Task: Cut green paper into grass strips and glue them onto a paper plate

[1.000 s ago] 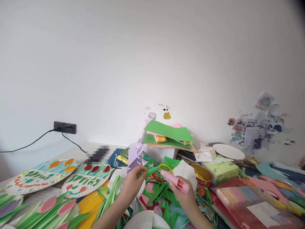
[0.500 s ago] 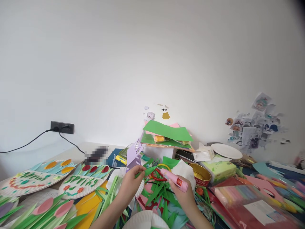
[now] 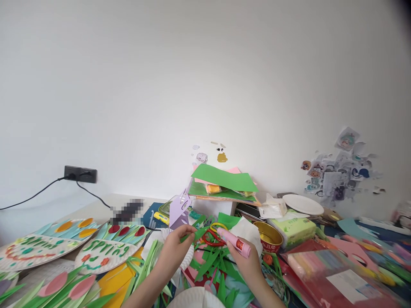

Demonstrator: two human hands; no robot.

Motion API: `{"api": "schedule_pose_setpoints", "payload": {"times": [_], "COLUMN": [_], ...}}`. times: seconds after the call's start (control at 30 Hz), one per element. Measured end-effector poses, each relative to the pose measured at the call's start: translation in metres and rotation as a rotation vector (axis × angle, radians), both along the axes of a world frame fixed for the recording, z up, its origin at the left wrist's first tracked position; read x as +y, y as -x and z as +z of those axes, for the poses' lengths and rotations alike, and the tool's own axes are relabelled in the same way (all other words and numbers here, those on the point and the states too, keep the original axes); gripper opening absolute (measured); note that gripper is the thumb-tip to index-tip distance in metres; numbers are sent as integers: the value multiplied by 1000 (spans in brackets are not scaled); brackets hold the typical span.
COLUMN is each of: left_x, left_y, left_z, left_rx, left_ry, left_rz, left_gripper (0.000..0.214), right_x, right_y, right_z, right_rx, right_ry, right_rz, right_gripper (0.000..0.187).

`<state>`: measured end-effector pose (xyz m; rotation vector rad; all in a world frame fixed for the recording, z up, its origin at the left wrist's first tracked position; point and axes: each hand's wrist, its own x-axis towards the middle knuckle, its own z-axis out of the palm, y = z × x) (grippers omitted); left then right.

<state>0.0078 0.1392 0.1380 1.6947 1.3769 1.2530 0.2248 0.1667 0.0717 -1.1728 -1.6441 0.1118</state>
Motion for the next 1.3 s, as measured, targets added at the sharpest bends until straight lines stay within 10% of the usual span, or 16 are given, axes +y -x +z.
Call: {"api": "schedule_pose_setpoints", "payload": {"times": [0.47,0.7,0.87,1.03,1.3], "left_x": [-7,-11,-5,-13,-51], "left_y": [10,7,-15,-46,-19], "left_z": [19,16,-7,-28,-29], "left_rx": [-372,-455,-528,-616,227], "left_ry": [50,58,129,124,23], "left_rz": [-267,-276,-359,-394,-414], "left_gripper": [30,27,38,43,48], "right_x": [14,0,-23,-52,-80], "right_y": [16,9,21,43,0], "right_z": [-20,-6,26,35,23], "right_rx": [-647,-416,78,297,338], "right_ry": [-86,134,51,91,96], "right_rz": [-260,274,514,356,135], "right_gripper": [7,84,31,24,20]}}
